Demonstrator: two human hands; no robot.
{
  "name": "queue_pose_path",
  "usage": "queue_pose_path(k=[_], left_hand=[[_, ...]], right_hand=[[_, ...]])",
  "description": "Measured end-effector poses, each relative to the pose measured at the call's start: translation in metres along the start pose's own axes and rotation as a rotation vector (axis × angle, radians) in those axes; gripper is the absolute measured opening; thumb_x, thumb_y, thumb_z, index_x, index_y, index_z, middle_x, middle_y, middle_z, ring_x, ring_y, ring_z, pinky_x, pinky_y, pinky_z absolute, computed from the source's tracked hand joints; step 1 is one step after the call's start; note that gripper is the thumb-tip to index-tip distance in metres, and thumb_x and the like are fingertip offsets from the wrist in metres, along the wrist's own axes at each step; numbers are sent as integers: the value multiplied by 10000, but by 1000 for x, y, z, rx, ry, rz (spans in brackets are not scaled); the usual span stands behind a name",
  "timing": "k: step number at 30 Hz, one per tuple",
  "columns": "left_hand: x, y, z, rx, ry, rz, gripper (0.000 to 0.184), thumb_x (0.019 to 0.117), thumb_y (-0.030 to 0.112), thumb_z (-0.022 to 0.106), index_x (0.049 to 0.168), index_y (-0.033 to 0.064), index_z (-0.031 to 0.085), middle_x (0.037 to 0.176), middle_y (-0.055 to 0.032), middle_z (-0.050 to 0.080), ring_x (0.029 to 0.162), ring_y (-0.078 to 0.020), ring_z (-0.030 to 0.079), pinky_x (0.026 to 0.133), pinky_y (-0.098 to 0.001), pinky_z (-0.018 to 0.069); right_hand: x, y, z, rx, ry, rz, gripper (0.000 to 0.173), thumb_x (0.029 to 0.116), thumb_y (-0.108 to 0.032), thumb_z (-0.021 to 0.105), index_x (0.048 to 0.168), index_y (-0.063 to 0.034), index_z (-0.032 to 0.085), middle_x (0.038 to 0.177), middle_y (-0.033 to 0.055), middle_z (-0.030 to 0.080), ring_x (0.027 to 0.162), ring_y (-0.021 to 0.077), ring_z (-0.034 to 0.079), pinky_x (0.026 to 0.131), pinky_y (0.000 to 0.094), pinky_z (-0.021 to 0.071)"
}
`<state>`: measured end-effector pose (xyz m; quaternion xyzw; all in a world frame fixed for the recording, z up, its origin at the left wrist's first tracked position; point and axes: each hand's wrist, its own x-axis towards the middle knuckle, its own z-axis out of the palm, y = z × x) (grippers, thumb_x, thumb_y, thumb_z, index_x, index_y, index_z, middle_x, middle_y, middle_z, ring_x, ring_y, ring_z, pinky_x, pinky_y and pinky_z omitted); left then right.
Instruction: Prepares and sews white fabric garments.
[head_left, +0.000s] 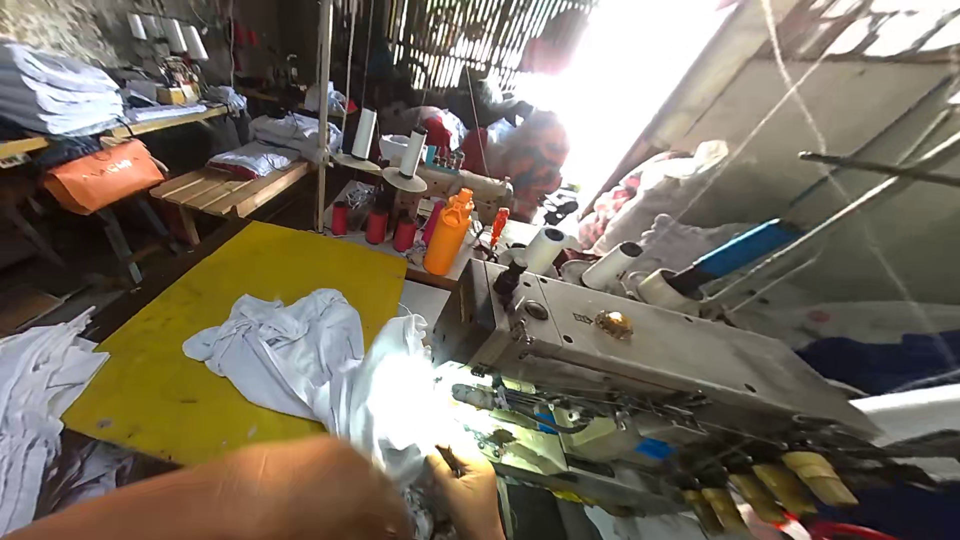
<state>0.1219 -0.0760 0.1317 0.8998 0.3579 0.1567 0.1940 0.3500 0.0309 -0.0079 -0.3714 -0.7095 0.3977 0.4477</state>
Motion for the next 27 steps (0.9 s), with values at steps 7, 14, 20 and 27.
queue_pose_path(k=[7,14,20,27], left_hand=[[75,-136,-42,400,278,-293,315,1042,72,503,1292,130,685,1359,-171,638,1257,-395,605,1024,-590,481],[62,-174,-106,344,471,-417,195,932,40,662,1099,-43,718,1254,-206,676,1213,-368,630,1044,-561,486],[-36,-109,-251,-331,1398,-292,287,1057,132,374,1318,58,469,1184,-31,675,1096,-130,666,967,-354,550],[-44,-40,-263,-110,1299,-94,131,944,146,568,938,276,583,768,191,623,680,62,602,617,-135,526]], right_hand=[[1,-7,-3,-125,-23,37,116,835,-118,723,843,-16,777,704,36,716,603,26,655,607,227,575],[12,-22,-15,-310,-152,23,179,855,-161,658,868,-12,756,680,56,668,610,113,618,620,340,535],[36,-28,-11,-374,-65,-9,227,927,-190,643,937,11,749,780,102,703,675,177,674,683,390,585],[23,-51,-10,-339,-180,254,314,878,-340,721,717,-70,731,608,11,619,586,116,584,613,403,497]])
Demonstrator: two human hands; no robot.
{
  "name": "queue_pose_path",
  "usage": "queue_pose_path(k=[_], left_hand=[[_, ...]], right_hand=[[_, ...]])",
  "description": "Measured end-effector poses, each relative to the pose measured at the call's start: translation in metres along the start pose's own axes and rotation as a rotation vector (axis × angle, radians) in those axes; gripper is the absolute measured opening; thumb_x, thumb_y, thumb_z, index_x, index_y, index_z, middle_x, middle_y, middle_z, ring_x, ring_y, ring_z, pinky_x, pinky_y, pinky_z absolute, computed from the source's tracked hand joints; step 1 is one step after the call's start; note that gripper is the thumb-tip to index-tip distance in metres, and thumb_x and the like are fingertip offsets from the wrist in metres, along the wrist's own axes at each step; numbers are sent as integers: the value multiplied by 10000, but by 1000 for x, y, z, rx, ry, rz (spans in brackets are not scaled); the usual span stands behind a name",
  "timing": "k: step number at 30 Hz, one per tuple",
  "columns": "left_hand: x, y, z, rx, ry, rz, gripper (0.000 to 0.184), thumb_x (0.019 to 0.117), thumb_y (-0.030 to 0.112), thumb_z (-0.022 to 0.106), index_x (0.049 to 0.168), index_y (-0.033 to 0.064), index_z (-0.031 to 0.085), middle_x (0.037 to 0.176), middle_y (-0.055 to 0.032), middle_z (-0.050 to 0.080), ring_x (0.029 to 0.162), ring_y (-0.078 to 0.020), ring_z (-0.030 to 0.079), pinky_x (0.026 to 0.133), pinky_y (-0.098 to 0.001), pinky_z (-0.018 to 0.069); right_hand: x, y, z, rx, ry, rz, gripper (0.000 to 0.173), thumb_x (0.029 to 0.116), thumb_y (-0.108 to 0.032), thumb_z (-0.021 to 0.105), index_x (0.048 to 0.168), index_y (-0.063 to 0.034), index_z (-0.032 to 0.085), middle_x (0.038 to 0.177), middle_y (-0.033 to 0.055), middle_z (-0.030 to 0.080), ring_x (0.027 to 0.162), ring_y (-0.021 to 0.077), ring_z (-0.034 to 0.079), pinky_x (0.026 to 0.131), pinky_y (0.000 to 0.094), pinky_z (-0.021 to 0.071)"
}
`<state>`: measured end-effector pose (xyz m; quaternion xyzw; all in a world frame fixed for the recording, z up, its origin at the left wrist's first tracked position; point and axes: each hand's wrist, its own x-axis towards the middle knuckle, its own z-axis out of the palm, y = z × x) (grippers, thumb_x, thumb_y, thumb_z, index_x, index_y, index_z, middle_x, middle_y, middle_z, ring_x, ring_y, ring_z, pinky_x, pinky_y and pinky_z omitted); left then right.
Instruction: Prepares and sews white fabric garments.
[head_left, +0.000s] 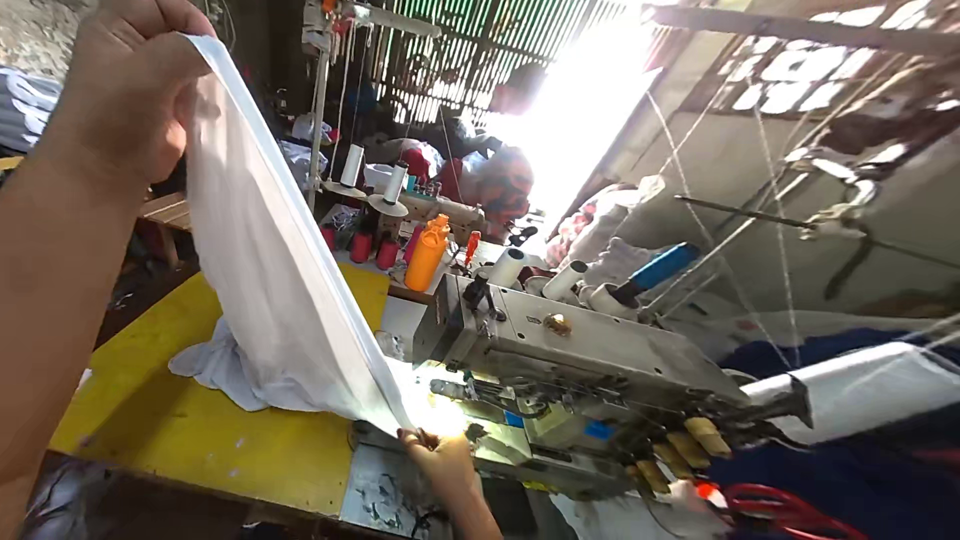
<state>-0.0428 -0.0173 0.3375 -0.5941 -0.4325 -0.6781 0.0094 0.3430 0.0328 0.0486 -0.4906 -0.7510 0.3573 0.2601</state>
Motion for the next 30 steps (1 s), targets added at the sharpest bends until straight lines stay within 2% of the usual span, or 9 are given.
queue_pose_path(k=[1,2,5,9,16,22,24,30], left_hand=[[-6,0,5,28,-21,12,138,927,149,583,936,285,600,774,205,625,674,77,588,605,-120,511],[-12,-4,8,52,-64,17,127,914,165,603,967,280,611,825,202,638,725,76,609,645,-129,535],[-33,-26,17,27,-198,3,121,902,220,685,1018,255,681,915,173,698,811,48,659,707,-166,579],[-55,-36,32,50,-289,-20,138,907,322,722,1040,289,727,969,201,705,856,79,652,743,-127,561],[-70,-29,45,48,-415,125,154,933,357,713,1069,293,748,1014,206,713,864,85,654,730,-110,555],[-86,-22,57,74,-621,204,156,951,334,701,1093,300,756,961,188,684,810,83,620,683,-94,526],[-94,-14,64,93,-650,189,138,930,286,706,1052,264,767,936,169,693,792,76,618,675,-104,520],[-129,-28,82,38,-765,244,147,923,300,676,1010,259,787,868,147,702,766,46,639,640,-115,532]], right_hand=[[-7,3,3,37,-19,2,321,891,-344,701,711,-80,735,584,-11,603,551,84,564,576,365,483],[-14,9,6,93,-31,-9,313,896,-332,694,713,-82,733,583,-26,598,536,59,550,555,326,478],[-28,27,20,238,-32,-71,229,893,-282,729,789,-79,754,690,-27,645,572,24,566,566,243,509],[-28,39,27,264,-6,-128,189,901,-254,737,835,-80,774,752,-15,684,629,17,599,607,223,523],[-25,43,27,321,43,-174,190,893,-239,734,783,-87,762,687,-35,658,569,1,564,548,199,491],[-30,43,27,364,52,-239,184,889,-203,728,766,-67,744,652,-27,633,544,-3,535,517,189,460],[-36,39,25,403,46,-271,168,894,-169,721,782,-45,739,640,-20,633,532,-8,532,507,178,457],[-52,38,23,479,-16,-321,121,911,-119,717,876,-13,763,795,27,723,627,5,620,580,176,534]])
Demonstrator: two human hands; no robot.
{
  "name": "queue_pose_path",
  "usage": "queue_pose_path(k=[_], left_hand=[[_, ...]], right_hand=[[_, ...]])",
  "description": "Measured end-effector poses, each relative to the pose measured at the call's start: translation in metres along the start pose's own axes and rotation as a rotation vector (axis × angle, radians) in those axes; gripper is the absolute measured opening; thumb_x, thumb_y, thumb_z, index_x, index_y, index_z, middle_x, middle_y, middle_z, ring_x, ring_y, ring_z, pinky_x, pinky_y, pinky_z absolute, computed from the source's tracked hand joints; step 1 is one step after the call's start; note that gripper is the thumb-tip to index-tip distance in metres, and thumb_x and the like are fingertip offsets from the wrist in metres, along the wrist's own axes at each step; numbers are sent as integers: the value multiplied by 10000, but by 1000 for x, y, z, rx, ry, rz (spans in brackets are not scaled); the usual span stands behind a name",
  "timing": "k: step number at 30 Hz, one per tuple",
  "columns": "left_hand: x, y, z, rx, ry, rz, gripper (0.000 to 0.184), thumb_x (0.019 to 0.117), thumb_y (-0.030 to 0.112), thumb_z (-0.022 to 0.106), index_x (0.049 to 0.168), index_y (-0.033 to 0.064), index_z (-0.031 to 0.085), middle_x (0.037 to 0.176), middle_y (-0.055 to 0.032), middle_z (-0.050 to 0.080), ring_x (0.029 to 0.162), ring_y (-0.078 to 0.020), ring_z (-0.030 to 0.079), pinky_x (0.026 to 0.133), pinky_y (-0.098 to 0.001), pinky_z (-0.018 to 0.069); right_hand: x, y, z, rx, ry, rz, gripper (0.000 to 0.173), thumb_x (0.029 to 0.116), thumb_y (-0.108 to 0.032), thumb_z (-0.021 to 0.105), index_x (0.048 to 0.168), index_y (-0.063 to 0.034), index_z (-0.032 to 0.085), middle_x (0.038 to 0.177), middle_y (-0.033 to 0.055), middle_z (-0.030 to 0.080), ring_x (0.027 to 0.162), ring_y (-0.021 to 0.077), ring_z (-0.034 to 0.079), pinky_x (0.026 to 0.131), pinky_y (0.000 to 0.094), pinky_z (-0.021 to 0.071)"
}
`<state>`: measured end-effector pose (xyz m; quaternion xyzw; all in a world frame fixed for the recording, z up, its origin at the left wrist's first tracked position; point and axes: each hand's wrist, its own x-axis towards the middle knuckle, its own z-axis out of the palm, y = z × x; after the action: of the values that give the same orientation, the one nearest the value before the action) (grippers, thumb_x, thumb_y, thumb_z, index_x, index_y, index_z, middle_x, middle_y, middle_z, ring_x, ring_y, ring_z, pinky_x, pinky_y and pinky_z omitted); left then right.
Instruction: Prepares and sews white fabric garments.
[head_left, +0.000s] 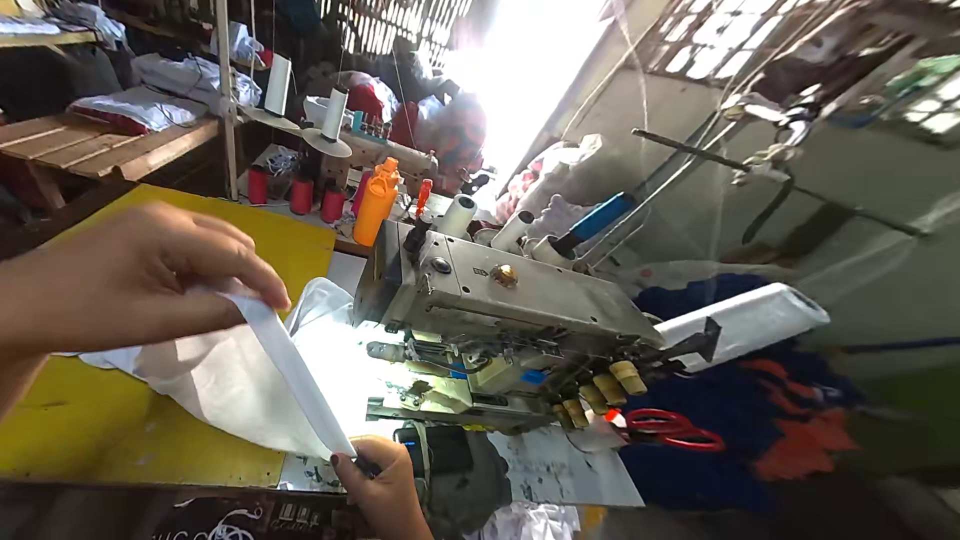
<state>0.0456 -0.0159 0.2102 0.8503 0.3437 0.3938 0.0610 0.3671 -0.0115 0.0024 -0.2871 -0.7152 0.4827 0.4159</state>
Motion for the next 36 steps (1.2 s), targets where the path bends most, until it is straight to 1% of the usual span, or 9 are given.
queue_pose_path(k=[7,10,12,15,18,20,23,29,36], left_hand=[[-18,-6,35,-148,-287,-115,122,886,278,712,955,233,801,851,147,732,791,42,670,689,-149,564],[-20,-11,35,-334,-397,-231,161,869,146,722,1013,162,792,906,98,745,812,22,676,692,-140,560],[-24,-25,35,-134,-397,-248,164,900,158,706,1042,169,787,918,94,735,821,16,670,718,-157,563],[-21,-37,44,335,-352,-299,98,921,236,742,866,154,743,789,40,665,750,-94,654,689,-309,561],[-17,-42,51,251,-346,-305,227,993,339,631,889,145,683,777,51,623,754,-61,600,708,-278,502],[-12,-37,55,128,-333,-361,232,1012,336,623,916,130,673,740,57,602,667,-15,559,606,-217,465],[-5,-22,63,124,-279,-407,233,990,334,656,907,116,674,714,33,586,628,-53,538,580,-265,453],[-9,23,91,181,-224,-208,250,973,320,629,844,108,660,644,-23,571,571,-183,579,516,-393,479],[-41,54,142,162,-279,9,238,1005,274,559,847,131,664,610,-9,578,564,-184,615,535,-378,506]], right_hand=[[-4,5,-2,-9,-76,50,111,920,-99,709,932,-7,769,893,50,740,662,12,641,606,178,556],[-1,7,-5,-56,-112,84,117,927,-113,715,954,-15,774,939,55,744,689,20,649,637,185,563],[2,8,-6,-84,-119,85,117,926,-116,713,954,-19,774,918,49,743,679,23,645,632,191,563],[10,13,-6,-149,-97,71,135,921,-154,706,927,-35,768,777,15,702,601,12,584,574,193,514],[17,18,-7,-168,-84,105,144,915,-182,709,890,-51,761,729,2,673,564,17,568,544,205,507],[20,20,-6,-145,-56,114,128,912,-173,708,884,-62,765,764,-2,679,593,12,580,567,201,517],[24,22,-4,-115,-8,120,119,908,-153,703,877,-53,762,801,10,686,617,19,601,583,203,537],[26,24,-1,-84,61,123,133,903,-145,694,826,-45,737,753,2,668,590,12,596,564,192,532],[5,20,3,5,5,-87,130,869,-97,718,979,-53,771,982,19,737,864,-1,669,759,175,569]])
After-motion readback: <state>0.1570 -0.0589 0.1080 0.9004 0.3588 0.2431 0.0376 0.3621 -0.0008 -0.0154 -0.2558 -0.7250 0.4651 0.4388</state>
